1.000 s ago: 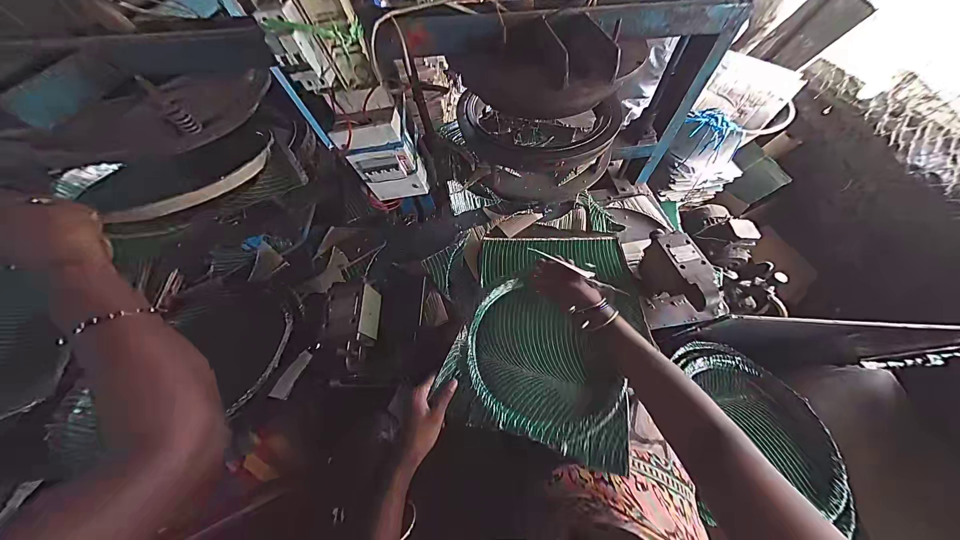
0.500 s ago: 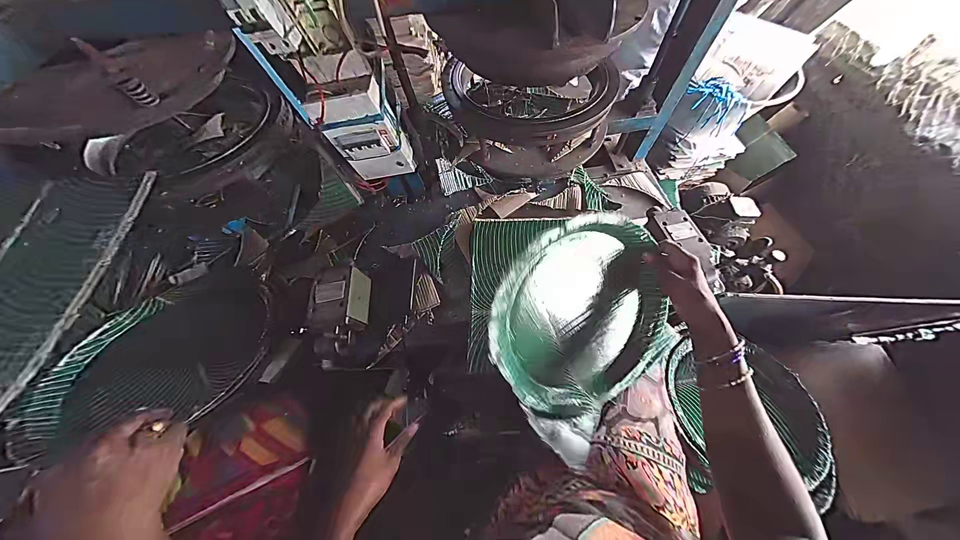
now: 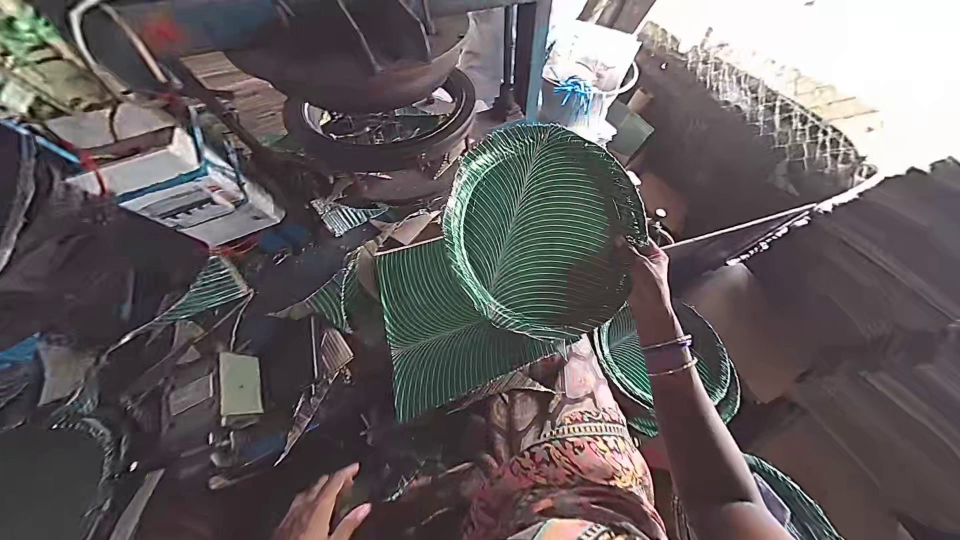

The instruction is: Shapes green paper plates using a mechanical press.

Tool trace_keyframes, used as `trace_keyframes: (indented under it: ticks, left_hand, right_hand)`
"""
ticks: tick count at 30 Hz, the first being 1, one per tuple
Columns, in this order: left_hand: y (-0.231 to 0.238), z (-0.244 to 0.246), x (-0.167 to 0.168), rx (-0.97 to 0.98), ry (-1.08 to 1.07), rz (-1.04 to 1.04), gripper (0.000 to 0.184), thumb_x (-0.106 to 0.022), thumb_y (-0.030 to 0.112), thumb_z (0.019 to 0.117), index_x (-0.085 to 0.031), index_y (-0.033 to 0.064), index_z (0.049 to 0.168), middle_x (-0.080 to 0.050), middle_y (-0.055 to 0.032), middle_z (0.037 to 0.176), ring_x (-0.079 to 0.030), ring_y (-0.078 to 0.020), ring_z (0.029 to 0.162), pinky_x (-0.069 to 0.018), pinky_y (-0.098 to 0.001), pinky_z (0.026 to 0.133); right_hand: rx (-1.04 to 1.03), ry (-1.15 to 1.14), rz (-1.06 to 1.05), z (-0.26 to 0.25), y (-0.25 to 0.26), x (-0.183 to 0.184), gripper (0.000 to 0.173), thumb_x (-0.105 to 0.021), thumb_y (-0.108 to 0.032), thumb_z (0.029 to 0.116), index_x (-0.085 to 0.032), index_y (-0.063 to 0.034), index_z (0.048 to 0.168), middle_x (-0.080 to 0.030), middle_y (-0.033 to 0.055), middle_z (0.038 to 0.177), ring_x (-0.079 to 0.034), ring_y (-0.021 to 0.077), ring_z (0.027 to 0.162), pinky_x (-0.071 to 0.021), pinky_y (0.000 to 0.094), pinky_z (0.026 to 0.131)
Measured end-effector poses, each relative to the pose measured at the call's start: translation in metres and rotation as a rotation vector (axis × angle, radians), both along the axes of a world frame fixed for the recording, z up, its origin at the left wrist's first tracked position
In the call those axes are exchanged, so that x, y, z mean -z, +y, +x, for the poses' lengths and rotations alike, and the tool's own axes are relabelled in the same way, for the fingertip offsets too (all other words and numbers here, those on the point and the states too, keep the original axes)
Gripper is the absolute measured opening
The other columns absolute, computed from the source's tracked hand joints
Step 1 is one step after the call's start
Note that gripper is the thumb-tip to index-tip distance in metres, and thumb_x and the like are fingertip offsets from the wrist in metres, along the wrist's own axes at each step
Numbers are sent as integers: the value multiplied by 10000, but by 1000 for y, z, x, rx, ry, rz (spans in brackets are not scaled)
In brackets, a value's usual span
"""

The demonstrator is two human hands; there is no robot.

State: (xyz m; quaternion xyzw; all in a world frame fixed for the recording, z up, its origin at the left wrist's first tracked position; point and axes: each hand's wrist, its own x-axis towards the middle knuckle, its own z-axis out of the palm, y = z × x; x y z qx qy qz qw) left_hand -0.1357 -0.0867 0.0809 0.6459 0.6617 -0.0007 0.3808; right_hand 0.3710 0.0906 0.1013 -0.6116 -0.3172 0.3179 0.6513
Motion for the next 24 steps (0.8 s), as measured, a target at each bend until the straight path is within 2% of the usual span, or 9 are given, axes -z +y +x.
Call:
trace_keyframes:
  ticks: [3, 5, 6, 8, 10, 14, 17, 20, 24]
  left_hand:
    - [30, 73, 5, -18, -331, 428, 983, -756, 561, 835, -399, -51, 1515, -565, -212, 1441, -562, -325, 1318, -489, -490, 1068]
    - [55, 153, -7, 12, -654, 531, 967, -735, 557, 869, -378, -77, 1506, -574, -193, 1435, -574, -249, 1316, -515, -411, 1067]
    - [60, 192, -42, 14, -719, 468, 773, -727, 407, 925, -456, -131, 1410, -610, -229, 1341, -608, -242, 1249, -515, -378, 1059]
    - [65, 253, -183, 57, -576, 31, 315, -511, 49, 1041, -574, -216, 1199, -663, -292, 1149, -640, -230, 1054, -463, -291, 1000]
    - [71, 254, -242, 373, -576, -117, 272, -436, -33, 1030, -648, -193, 1087, -715, -219, 1049, -666, -131, 949, -463, -163, 918]
    - [94, 157, -150, 833, -929, 121, 357, -619, 43, 969, -564, -213, 1211, -667, -255, 1247, -630, -216, 1235, -450, -232, 1065]
    - [71, 178, -85, 323, -628, 100, 555, -748, 206, 930, -550, -124, 1330, -614, -188, 1366, -569, -196, 1296, -434, -315, 1117]
    - [70, 169, 39, -56, -268, 644, 900, -716, 521, 857, -432, -76, 1469, -490, -341, 1414, -540, -464, 1244, -503, -562, 979]
    - [76, 105, 81, -406, 26, 586, 1143, -900, 432, 700, -295, -66, 1532, -461, -388, 1383, -485, -550, 1250, -415, -655, 1036]
  right_hand:
    - [-28, 110, -5, -28, -25, -2, 270, -664, -296, 1002, -643, -164, 1237, -720, -20, 983, -687, 66, 815, -599, 296, 723]
    - [-28, 215, 32, -47, -34, 2, 242, -652, -260, 1009, -638, -129, 1211, -728, 2, 947, -699, 87, 792, -615, 313, 703]
    - [-10, 257, 50, -49, -37, 7, 240, -658, -238, 1004, -645, -107, 1206, -727, 21, 937, -698, 103, 786, -614, 329, 702]
    - [108, 285, 70, -33, -52, 17, 219, -665, -211, 1001, -660, -98, 1189, -722, 21, 920, -688, 97, 770, -603, 317, 693]
    - [270, 203, 56, 18, -76, 28, 262, -653, -249, 1011, -638, -130, 1244, -720, 9, 978, -691, 93, 815, -606, 326, 720]
    - [666, -25, -181, 138, -136, 91, 357, -573, -196, 1038, -559, -74, 1373, -666, 136, 1203, -661, 212, 1037, -561, 445, 889]
    - [766, -182, -543, 186, -184, 149, 429, -679, -118, 968, -568, 72, 1336, -600, 297, 1307, -594, 358, 1215, -473, 504, 1032]
    - [616, -510, -997, 189, -221, 177, 674, -732, -320, 926, -495, 28, 1453, -469, 381, 1433, -458, 542, 1339, -412, 656, 1065]
    - [617, -846, -704, 150, -180, 158, 559, -655, -214, 953, -526, 63, 1421, -483, 371, 1433, -423, 530, 1383, -327, 594, 1163]
